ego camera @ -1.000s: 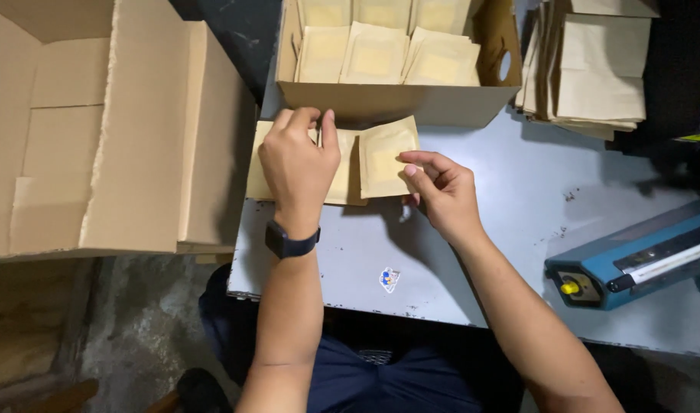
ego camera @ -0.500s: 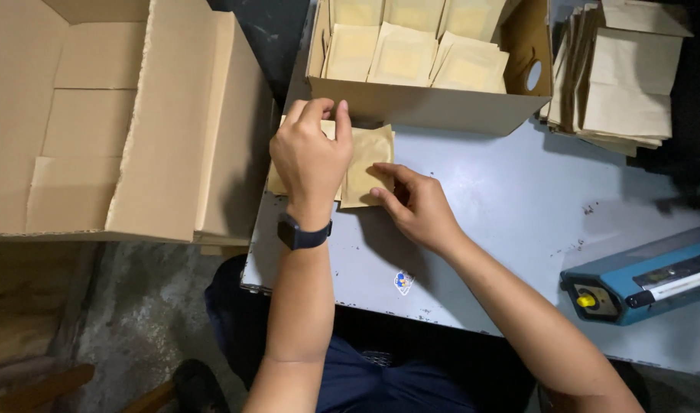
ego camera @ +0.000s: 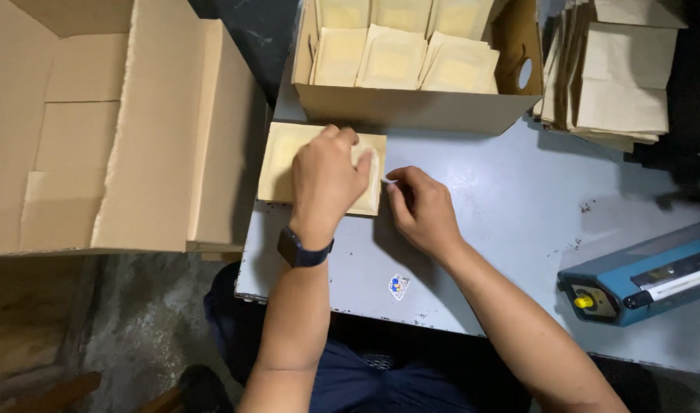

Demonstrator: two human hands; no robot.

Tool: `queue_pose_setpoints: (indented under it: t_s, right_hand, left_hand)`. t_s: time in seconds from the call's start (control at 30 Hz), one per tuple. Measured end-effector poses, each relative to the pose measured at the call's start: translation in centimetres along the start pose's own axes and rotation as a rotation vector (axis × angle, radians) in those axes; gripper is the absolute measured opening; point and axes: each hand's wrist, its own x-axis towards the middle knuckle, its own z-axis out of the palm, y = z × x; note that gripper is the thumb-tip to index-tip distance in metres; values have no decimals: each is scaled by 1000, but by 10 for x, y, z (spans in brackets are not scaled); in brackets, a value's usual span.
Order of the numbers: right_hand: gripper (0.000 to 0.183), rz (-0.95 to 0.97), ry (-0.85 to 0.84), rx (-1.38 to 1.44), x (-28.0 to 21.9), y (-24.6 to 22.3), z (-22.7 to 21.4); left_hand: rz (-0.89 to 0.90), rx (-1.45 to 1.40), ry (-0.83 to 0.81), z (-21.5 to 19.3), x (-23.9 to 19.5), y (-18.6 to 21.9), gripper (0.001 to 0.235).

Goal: Sealing small coffee bags using a manual heat sealer and organizing them into a box.

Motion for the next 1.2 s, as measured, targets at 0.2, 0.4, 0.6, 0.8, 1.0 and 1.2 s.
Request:
queue_pose_setpoints:
  t_s: [0.2,0.4,0.6,0.8,1.0,1.2]
  right_hand:
    - [14,124,43,91,2,11,-9]
    - [23,135,-98,-21,3,4,-18]
    - [31,96,-190,-169,4,-21,-30]
    - [34,83,-220,-209,6,-25,-35]
    - [34,75,-236,-236,6,-21,-33]
    - [37,67,-250,-242,5,-13,-31]
  left_hand:
    - [-24,88,-267,8,-5,25,47]
    - [-41,190,-289,21,-11,29,51]
    - [-44,214,-318,30,-13,27,44]
    - [-56,169,-330,32,-13,27,46]
    - [-85,116,-320,31,-14,28,49]
    - [-92,100,-309,33,-12,26,48]
